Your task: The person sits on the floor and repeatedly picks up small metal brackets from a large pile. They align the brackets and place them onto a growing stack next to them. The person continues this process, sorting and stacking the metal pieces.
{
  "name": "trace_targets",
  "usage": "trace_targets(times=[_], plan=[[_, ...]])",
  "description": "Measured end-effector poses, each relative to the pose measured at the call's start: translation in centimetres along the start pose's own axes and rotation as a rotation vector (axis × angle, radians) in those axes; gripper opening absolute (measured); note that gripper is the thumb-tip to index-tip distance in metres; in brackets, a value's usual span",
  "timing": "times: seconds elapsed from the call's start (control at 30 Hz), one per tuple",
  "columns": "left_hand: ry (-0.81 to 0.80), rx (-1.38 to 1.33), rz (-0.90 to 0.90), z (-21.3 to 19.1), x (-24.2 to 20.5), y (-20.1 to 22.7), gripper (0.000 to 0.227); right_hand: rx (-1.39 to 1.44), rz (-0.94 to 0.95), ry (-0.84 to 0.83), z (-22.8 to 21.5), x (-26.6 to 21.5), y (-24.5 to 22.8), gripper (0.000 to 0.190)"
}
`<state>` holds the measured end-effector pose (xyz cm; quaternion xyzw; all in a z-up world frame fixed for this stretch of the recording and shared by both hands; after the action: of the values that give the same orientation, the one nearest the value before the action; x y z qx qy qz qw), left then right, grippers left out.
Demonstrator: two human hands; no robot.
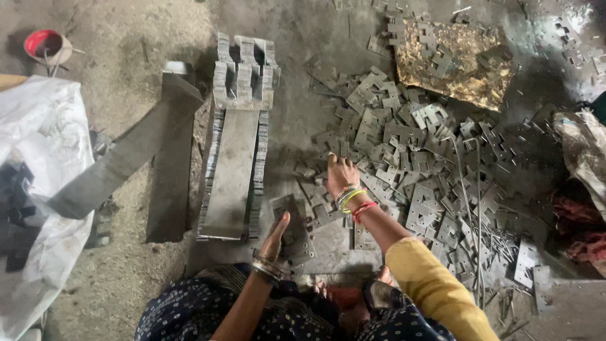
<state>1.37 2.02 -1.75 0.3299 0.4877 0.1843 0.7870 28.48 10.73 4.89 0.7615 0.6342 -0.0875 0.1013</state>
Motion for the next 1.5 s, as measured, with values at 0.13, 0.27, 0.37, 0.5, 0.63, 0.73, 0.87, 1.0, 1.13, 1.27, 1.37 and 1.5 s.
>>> trace_targets(times=[0.13,0.27,0.37,0.5,0.63,0.73,0.87,1.0,1.13,1.27,1.37,1.5], plan=[[-0.016,-0.336,-0.164,0.4,-2.4,2.0,0.093,0.435,0.109,-0.008,-5.3,-0.4,-1.3,0.069],[-0.097,-0.448,-0.042,0.4,-2.1,3.8,0.085,0.629,-0.162,0.120,-8.8,-4.7,-3.8,0.039],[-0.198,-0.613,0.024,0.5,-1.9,5.1,0.094,0.331,-0.522,0.256,-10.4,-8.6,-5.6,0.040],[-0.065,-0.547,-0.002,1.2,-1.6,7.6,0.097,0.177,-0.547,0.209,-10.5,-5.6,-5.7,0.060],[0.114,-0.400,-0.233,2.1,-3.6,8.5,0.101,0.096,-0.267,0.010,-8.8,1.0,-6.2,0.072],[0.238,-0.237,-0.367,1.7,-4.1,8.8,0.101,0.094,-0.149,-0.080,-8.3,3.9,-7.0,0.072],[0.192,-0.350,-0.253,1.1,-2.8,7.5,0.107,0.193,-0.210,-0.058,-9.7,2.8,-6.3,0.052],[-0.183,-0.628,-0.111,0.7,-0.4,5.5,0.120,0.192,-0.390,0.058,-10.5,-3.6,-7.1,0.034],[-0.082,-0.570,-0.009,-0.3,2.1,3.7,0.106,0.040,-0.759,0.395,-11.7,-7.2,-4.1,0.049],[0.136,-0.359,-0.050,0.0,2.6,1.8,0.073,0.017,0.007,-0.030,-10.8,1.0,10.6,0.046],[-0.069,-0.533,-0.112,1.4,2.0,1.8,0.054,-0.263,0.097,0.228,-9.6,4.8,19.9,0.067],[-0.213,-0.631,-0.247,3.1,1.2,3.0,0.045,-0.024,0.156,0.022,-5.6,6.2,25.9,0.086]])
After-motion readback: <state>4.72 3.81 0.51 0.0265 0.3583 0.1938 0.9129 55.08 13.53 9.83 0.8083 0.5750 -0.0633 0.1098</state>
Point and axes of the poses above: each hand's wrist, its own x-axis towards the middle knuckle, its own z-axis out of the palm, y = z × x, the point moved 3 cm from there along x, towards the middle knuckle, and after that the axes turned 5 degrees about -z, right-handed, at the moved point
